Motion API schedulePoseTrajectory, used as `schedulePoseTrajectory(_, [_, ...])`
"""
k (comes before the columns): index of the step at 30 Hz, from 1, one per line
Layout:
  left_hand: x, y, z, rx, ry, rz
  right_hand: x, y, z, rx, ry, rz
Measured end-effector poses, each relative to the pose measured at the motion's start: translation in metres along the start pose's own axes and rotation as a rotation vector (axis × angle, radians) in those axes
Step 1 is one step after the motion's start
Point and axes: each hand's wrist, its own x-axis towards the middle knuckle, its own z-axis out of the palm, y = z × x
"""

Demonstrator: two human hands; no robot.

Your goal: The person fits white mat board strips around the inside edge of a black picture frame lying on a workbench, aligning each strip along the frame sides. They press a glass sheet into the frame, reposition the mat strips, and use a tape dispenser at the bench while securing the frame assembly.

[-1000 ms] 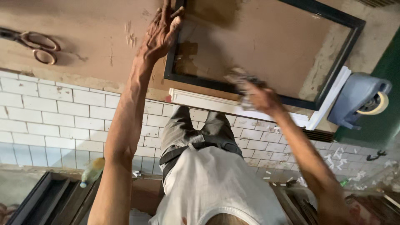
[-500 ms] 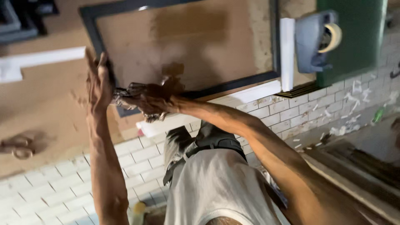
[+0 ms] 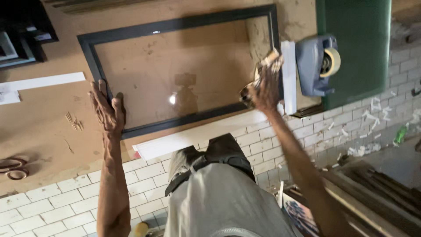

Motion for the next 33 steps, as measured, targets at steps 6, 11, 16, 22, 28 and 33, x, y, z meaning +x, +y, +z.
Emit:
schedulePoseTrajectory(6, [-0.005,-0.001,0.002,0.096,0.059,0.099,-0.019,-0.137,0.064,0.14,-0.109,-0.159])
schedulePoseTrajectory(11, [-0.003,-0.007,0.006,0.082,0.079,0.03,-0.018,-0.026,0.031,0.027,-0.111,-0.167])
schedulePoseTrajectory(16, [0.001,-0.014,0.005,0.211,0.07,0.021,0.074,0.024,-0.012,0.025,-0.064,-0.295])
schedulePoseTrajectory(22, [-0.003,-0.019,0.004,0.125,0.111,0.048,0.17,-0.136,0.013,0.153,-0.448,-0.348])
schedulePoseTrajectory(28, [0.001,-0.018,0.006,0.043,0.126,-0.011,0.176,-0.307,0.055,0.268,-0.339,-0.756])
schedulePoseTrajectory(33, [0.004,-0.014,-0.018,-0.09,0.116,0.054,0.134,-0.381,0.073,0.746,-0.341,-0.845])
